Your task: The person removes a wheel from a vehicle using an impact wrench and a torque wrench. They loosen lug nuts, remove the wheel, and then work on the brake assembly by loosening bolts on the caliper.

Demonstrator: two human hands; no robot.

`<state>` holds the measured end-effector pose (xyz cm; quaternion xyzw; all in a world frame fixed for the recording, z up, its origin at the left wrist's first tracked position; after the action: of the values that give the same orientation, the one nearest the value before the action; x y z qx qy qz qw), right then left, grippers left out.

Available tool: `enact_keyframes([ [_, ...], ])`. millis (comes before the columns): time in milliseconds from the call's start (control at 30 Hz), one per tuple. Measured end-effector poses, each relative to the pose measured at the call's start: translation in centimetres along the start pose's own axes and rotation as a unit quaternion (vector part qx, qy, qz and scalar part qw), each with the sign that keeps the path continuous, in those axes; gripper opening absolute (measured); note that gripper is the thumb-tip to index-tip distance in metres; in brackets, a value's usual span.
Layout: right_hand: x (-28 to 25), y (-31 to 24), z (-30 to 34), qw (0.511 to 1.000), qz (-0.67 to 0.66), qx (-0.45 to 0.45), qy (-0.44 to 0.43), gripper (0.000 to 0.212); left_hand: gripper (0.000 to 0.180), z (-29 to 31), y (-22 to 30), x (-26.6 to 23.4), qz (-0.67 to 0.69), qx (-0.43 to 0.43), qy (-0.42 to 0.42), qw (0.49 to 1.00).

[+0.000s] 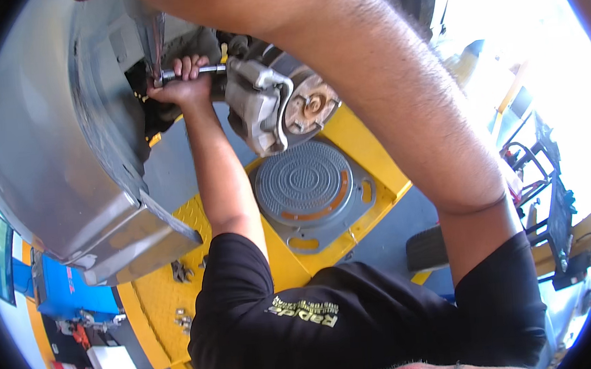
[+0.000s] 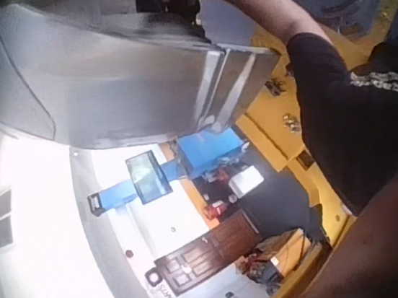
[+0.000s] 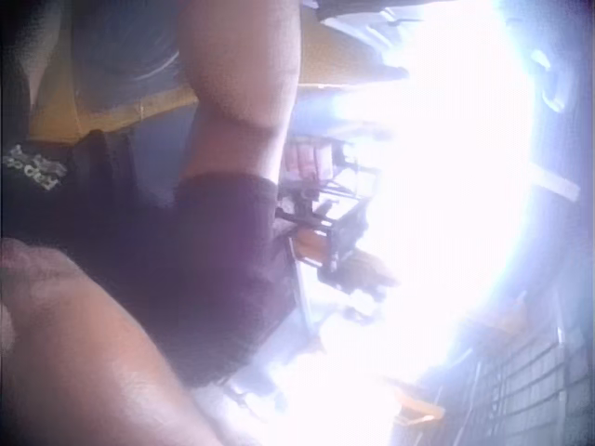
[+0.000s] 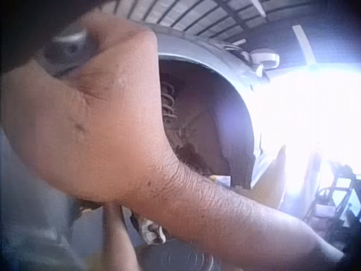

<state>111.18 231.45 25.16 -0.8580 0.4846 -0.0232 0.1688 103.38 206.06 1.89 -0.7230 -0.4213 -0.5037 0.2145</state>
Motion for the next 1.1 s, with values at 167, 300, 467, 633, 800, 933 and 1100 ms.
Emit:
enact_keyframes([
  [167, -0.8, -2.0, 1.7, 1.0, -0.009, -0.026, 0.01, 0.03, 0.055, -1.7, 0.3, -0.8, 0.021, -0.075, 0.034, 0.996],
  [300, 0.6, -4.4, 6.6, 0.984, -0.017, -0.179, 0.0, 0.03, 0.051, -1.2, 0.6, -2.6, 0.073, -0.027, -0.077, 0.994],
  [467, 2.2, -5.5, 17.5, 0.942, -0.146, -0.29, -0.082, 0.014, 0.048, -0.1, 0.9, -4.8, 0.137, -0.049, -0.25, 0.957],
  [633, -1.5, -3.9, 27.2, 0.927, -0.135, -0.321, -0.139, 0.021, 0.047, 0.7, 0.8, -6.7, 0.113, 0.009, -0.228, 0.967],
  [800, -8.4, -1.0, 35.2, 0.965, -0.055, -0.093, -0.241, 0.029, 0.047, 3.7, 1.3, -5.9, 0.117, 0.096, -0.267, 0.952],
  [933, -13.2, 1.5, 42.6, 0.831, -0.161, 0.465, -0.26, 0.051, 0.051, 7.7, 3.9, -5.1, 0.198, 0.174, -0.257, 0.93],
  [1100, -14.3, 5.4, 49.5, 0.803, -0.194, 0.517, -0.225, 0.056, 0.056, 12.8, 2.5, -5.3, 0.038, 0.137, -0.228, 0.963],
])
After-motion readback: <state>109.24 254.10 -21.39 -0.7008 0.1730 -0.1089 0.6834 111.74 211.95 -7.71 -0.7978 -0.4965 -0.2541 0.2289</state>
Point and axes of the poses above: each hand's wrist, its own z-axis away from the middle knuckle, its own x-axis out of the palm, y = z × x, the point moved 2 cm from there along -z, towards the middle knuckle, and after that the axes turned 7 degrees about z, right-handed, at the moved point
